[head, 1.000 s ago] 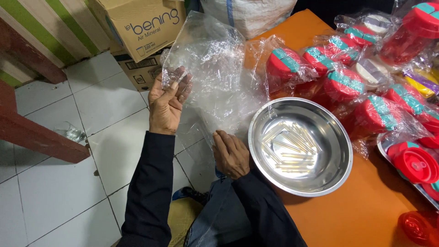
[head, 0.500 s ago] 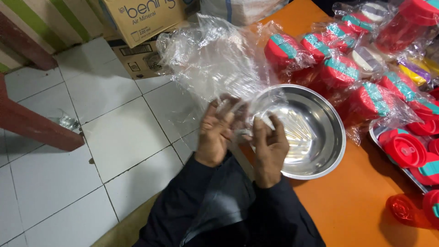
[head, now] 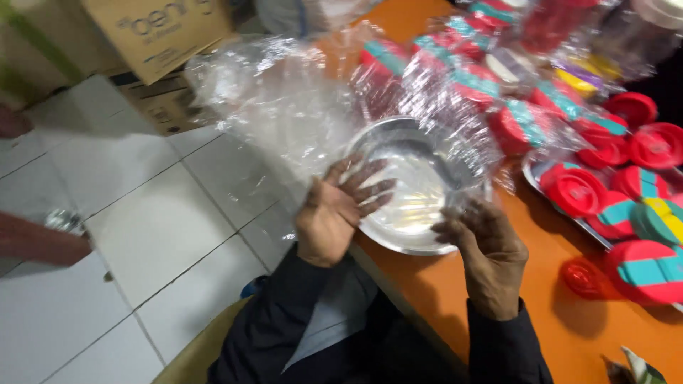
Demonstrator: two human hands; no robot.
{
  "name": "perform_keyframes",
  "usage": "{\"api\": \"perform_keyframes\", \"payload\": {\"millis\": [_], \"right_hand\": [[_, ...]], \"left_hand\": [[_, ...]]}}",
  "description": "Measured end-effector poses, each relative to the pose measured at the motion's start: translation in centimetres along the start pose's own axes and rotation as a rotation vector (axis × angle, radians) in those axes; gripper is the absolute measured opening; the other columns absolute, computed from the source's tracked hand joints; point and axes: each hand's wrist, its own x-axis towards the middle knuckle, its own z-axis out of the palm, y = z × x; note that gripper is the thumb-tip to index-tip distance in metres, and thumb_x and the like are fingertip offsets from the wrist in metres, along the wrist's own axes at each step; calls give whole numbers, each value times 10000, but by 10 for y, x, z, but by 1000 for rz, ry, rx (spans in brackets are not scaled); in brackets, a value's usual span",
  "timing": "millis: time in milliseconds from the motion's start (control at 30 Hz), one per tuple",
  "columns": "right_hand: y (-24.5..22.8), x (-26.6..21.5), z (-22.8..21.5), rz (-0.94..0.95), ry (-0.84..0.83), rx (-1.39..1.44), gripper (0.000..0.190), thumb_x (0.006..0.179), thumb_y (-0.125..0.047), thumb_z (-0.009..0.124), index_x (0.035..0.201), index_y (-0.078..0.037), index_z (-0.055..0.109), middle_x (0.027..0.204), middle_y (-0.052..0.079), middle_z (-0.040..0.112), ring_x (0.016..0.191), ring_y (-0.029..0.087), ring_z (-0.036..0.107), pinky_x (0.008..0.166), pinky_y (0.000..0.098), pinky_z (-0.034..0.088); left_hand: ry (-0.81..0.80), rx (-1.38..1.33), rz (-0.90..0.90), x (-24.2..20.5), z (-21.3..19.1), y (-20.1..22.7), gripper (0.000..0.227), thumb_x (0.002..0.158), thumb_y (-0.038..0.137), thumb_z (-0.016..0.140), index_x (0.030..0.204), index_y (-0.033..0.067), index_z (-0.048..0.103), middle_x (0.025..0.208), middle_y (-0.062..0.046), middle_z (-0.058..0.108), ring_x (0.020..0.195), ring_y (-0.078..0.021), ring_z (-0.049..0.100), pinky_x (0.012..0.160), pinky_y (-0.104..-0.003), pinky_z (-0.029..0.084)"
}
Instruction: Assembling plastic containers by inserting straws into lids, placing lids on cups, and wrapping components in plastic film.
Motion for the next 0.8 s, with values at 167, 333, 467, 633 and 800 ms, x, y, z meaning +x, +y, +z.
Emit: {"api": "perform_keyframes", "payload": {"millis": [167, 333, 467, 633, 800], "right_hand": [[-3, -10, -50, 109, -51, -91, 339, 832, 12, 784, 1168, -5, 738, 939, 224, 779, 794, 276, 785, 744, 417, 677], [-8, -19, -79, 242, 82, -154, 257, 913, -51, 724, 1159, 21, 743, 895, 244, 764, 774, 288, 755, 796, 454, 656], [-5, -23, -95, 259, 178, 1, 255, 952, -83, 691, 1154, 69, 720, 932, 279, 753, 852, 370, 780, 814, 516, 651], [0, -27, -116, 288, 247, 101, 246, 999, -92, 636, 1158, 89, 686, 953, 263, 750, 832, 336, 781, 788, 477, 656], [7, -29, -126, 304, 272, 142, 217, 1008, -84, 625, 1136, 82, 681, 937, 226, 745, 798, 305, 783, 757, 452, 671]], "left_hand": [[289, 171, -55, 19, 6, 5, 760, 889, 561, 631, 1461, 76, 509, 1370, -261, 624, 1144, -426, 681, 974, -575, 570], [392, 325, -83, 20, 11, -6, 386, 895, 85, 711, 1271, 40, 635, 1149, -244, 733, 966, -378, 759, 878, -503, 638], [430, 395, -82, 19, 7, -11, 280, 912, 7, 694, 1188, 32, 656, 1102, -238, 743, 960, -381, 760, 875, -510, 640], [417, 428, -83, 19, 13, -12, 282, 893, -19, 699, 1169, 17, 654, 1086, -259, 727, 967, -370, 755, 864, -512, 652], [352, 450, -117, 17, 17, -7, 359, 887, -15, 689, 1236, 32, 619, 1108, -252, 716, 990, -392, 749, 869, -541, 638]]}}
